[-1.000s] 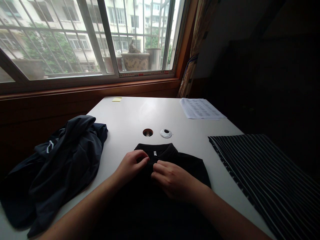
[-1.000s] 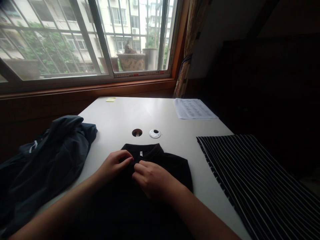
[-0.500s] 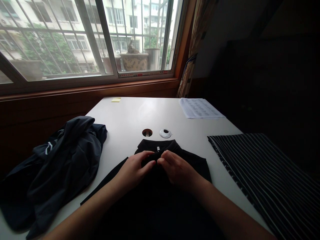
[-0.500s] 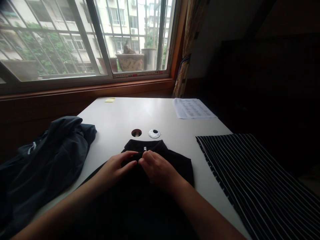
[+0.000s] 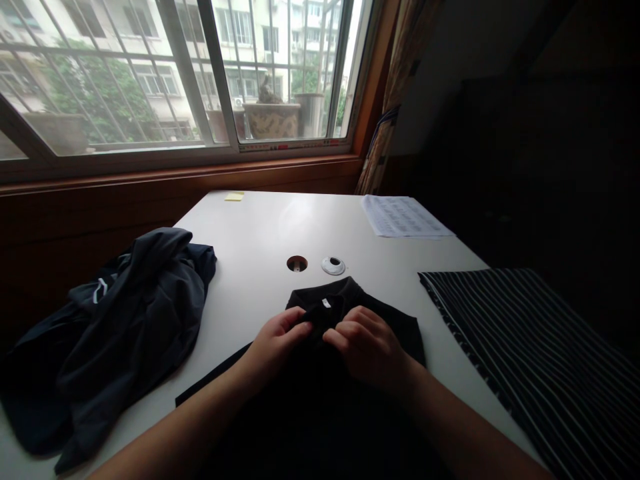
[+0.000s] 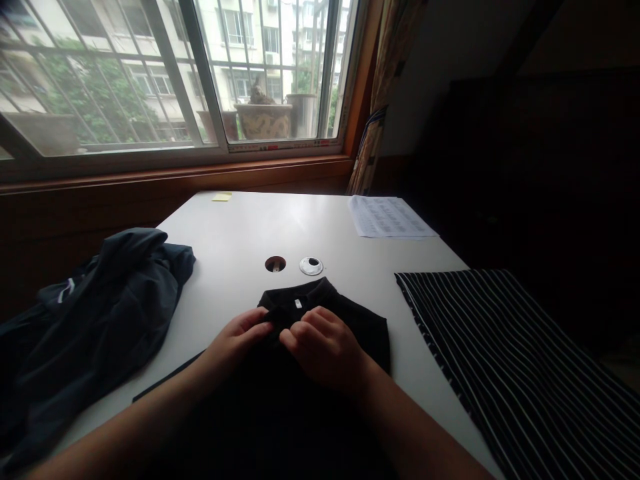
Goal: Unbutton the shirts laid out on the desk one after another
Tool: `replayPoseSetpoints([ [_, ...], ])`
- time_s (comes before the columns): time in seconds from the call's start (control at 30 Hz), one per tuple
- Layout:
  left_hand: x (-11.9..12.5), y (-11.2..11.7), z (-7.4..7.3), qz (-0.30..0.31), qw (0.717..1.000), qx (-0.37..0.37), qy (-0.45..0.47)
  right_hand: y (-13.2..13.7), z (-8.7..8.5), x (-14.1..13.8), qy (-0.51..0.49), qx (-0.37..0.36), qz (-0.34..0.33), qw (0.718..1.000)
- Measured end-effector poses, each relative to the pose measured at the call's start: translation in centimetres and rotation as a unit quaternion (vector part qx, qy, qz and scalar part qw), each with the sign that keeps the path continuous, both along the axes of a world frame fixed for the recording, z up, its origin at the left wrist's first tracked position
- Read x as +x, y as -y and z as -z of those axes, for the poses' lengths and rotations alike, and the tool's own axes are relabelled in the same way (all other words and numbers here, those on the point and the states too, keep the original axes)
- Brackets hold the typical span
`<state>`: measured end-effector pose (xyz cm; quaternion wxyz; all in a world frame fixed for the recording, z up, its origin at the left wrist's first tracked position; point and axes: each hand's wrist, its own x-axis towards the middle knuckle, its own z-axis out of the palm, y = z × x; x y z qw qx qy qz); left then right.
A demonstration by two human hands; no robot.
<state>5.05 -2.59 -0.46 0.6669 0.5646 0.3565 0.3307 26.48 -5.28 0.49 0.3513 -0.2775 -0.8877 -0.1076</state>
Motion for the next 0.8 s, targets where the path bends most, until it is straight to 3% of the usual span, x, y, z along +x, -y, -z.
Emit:
replayPoseSetpoints([
  [0.3, -0.2, 0.2, 0.2, -0.017, 0.997, -0.032, 0.061, 0.0, 0.4, 0.4, -0.055, 0.001, 0.003, 0.998],
  [0.5, -0.7, -0.7, -0.5, -0.09, 0.994, -0.026, 0.055, -0.2, 0.1, 0.4, -0.086, -0.009, 0.02, 0.996],
  [0.8, -0.7, -0.6, -0.5, -0.102, 0.992, -0.037, 0.062, -0.2, 0.8, 0.5, -0.078, 0.003, 0.055, 0.995],
])
